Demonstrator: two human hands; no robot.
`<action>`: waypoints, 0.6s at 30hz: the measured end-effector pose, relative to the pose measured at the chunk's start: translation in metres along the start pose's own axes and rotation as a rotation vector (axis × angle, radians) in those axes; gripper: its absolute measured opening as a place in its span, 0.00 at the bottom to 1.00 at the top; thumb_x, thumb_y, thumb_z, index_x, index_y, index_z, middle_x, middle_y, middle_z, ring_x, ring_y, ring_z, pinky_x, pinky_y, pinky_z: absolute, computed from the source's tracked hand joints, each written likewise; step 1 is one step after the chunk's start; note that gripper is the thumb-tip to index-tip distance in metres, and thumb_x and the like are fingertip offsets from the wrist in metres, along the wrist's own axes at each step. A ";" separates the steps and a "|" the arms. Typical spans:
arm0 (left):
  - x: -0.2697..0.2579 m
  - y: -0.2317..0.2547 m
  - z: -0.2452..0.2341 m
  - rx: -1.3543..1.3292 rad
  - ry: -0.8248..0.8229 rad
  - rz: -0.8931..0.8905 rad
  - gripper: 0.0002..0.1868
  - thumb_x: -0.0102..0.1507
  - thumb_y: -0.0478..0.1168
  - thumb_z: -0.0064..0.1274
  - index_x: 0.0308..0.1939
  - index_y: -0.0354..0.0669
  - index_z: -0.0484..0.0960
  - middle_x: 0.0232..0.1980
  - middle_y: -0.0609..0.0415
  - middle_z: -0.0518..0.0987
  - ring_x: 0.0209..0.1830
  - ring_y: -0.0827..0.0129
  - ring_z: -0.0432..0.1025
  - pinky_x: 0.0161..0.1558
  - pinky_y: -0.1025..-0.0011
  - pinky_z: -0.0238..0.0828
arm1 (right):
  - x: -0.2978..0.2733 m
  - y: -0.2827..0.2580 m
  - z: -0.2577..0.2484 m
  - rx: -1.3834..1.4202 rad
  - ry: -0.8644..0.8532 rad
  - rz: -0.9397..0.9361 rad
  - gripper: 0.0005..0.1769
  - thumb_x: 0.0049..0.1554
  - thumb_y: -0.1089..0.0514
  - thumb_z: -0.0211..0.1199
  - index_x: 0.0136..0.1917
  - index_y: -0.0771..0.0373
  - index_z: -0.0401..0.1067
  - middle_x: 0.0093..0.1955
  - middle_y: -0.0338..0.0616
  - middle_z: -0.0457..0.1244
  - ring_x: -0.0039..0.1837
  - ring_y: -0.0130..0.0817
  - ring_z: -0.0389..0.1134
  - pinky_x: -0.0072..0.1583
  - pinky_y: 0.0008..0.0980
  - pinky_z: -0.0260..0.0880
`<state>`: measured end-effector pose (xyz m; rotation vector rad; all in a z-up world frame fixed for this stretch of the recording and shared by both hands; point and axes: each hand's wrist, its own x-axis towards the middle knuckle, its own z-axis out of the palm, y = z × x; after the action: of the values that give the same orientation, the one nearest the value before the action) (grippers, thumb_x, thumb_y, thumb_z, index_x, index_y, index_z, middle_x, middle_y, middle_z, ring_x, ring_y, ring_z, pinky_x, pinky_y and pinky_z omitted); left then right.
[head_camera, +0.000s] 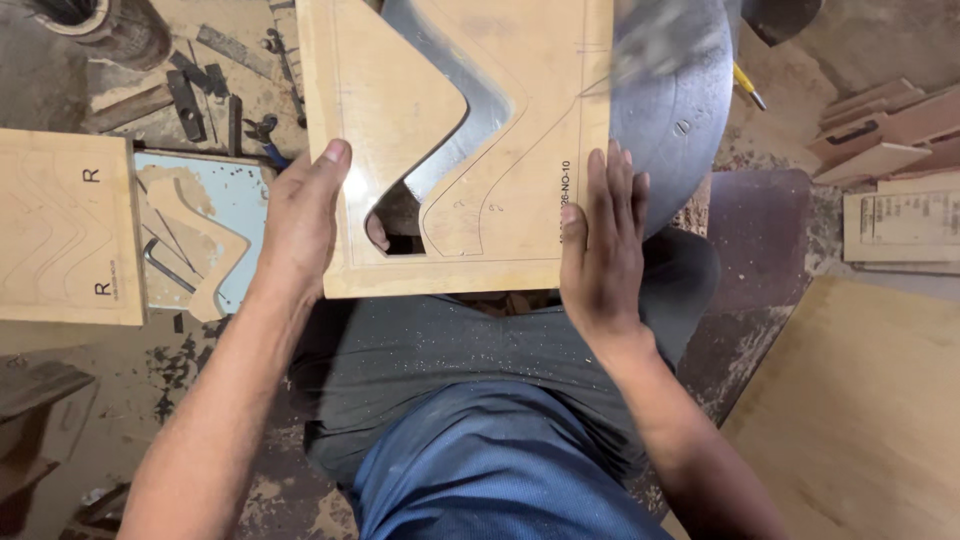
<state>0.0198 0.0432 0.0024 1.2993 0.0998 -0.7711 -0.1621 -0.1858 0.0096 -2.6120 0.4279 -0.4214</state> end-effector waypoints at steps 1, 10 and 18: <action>-0.003 -0.001 0.003 0.010 0.019 -0.011 0.21 0.73 0.48 0.42 0.58 0.32 0.74 0.31 0.49 0.79 0.17 0.68 0.72 0.20 0.69 0.75 | 0.000 0.002 -0.001 -0.012 -0.002 0.001 0.26 0.73 0.59 0.46 0.80 0.71 0.53 0.81 0.64 0.51 0.85 0.58 0.47 0.84 0.55 0.39; -0.033 -0.022 0.024 -0.139 0.105 -0.038 0.23 0.73 0.49 0.41 0.59 0.30 0.73 0.40 0.44 0.81 0.30 0.66 0.78 0.30 0.66 0.79 | 0.012 0.012 -0.017 -0.017 0.010 -0.043 0.21 0.72 0.61 0.51 0.77 0.66 0.62 0.78 0.58 0.59 0.83 0.55 0.53 0.83 0.54 0.41; -0.065 -0.052 0.062 -0.444 0.168 0.017 0.26 0.72 0.48 0.42 0.64 0.27 0.68 0.58 0.40 0.79 0.53 0.57 0.77 0.52 0.54 0.82 | 0.031 0.027 -0.032 0.028 -0.017 -0.002 0.16 0.72 0.59 0.53 0.71 0.64 0.68 0.72 0.53 0.64 0.80 0.54 0.58 0.82 0.51 0.47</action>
<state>-0.0794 0.0148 0.0094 0.9372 0.3737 -0.5816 -0.1520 -0.2326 0.0309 -2.5873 0.4112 -0.4020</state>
